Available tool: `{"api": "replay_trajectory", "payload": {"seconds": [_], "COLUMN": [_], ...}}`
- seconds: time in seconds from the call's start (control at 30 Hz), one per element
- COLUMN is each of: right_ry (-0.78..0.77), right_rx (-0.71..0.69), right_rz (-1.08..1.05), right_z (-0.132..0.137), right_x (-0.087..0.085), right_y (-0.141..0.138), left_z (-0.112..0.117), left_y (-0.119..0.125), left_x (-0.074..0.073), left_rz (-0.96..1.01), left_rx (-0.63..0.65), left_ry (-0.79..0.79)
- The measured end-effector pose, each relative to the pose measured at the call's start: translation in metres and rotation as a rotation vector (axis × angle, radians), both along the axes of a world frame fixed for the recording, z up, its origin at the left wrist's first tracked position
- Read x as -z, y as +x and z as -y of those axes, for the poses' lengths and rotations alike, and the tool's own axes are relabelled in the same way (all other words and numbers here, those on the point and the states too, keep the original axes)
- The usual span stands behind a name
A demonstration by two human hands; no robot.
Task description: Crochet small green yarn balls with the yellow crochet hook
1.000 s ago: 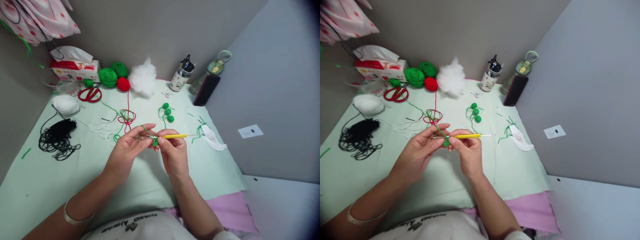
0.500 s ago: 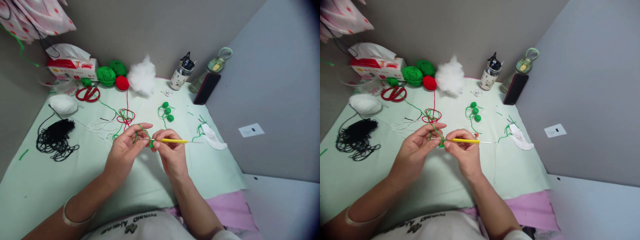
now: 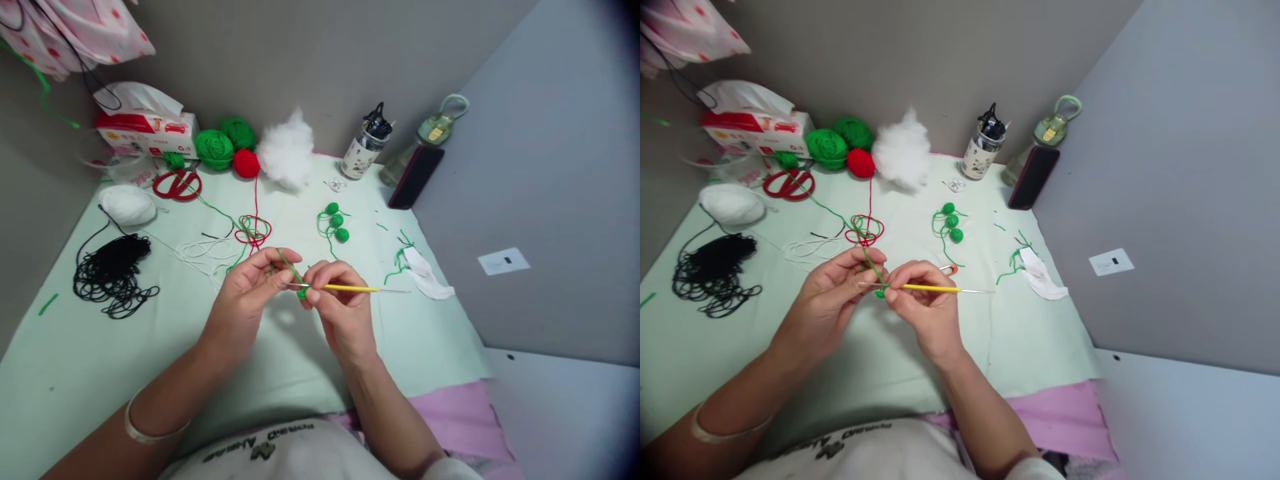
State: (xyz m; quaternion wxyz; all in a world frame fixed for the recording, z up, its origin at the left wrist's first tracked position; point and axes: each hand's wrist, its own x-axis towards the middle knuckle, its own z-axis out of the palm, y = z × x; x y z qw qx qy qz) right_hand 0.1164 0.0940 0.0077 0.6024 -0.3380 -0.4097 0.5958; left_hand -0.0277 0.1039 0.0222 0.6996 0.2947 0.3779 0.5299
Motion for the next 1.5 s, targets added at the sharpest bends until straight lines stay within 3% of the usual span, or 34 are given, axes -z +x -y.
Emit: {"api": "replay_trajectory", "payload": {"seconds": [0.3, 0.4, 0.67, 0.9, 1.0, 1.13, 1.33, 1.5], "right_ry": [0.009, 0.027, 0.111, 0.221, 0.194, 0.148, 0.216, 0.158], "right_rx": [0.152, 0.18, 0.251, 0.34, 0.244, 0.067, 0.172, 0.078], "right_rz": [0.078, 0.107, 0.228, 0.406, 0.406, 0.241, 0.344, 0.217], "right_z": [0.0, 0.0, 0.0, 0.006, 0.006, 0.004, 0.0, -0.001], "right_x": [-0.004, -0.004, -0.004, -0.007, -0.008, -0.008, -0.005, -0.005], "right_y": [-0.001, 0.0, -0.003, -0.005, -0.001, 0.005, 0.006, 0.007], "left_z": [0.001, 0.004, 0.011, 0.011, 0.007, 0.004, 0.007, 0.005], "left_y": [0.005, 0.008, 0.011, 0.011, 0.01, 0.006, 0.002, 0.001], "left_x": [0.0, 0.001, -0.001, 0.0, -0.002, -0.006, -0.005, -0.005], "left_rz": [0.227, 0.266, 0.012, -0.001, 0.065, 0.123, 0.079, 0.069], "left_rx": [-0.01, 0.019, -0.017, -0.016, -0.01, 0.024, 0.053, 0.087], "left_ry": [-0.186, -0.184, 0.027, 0.012, -0.049, -0.072, -0.06, -0.052]}}
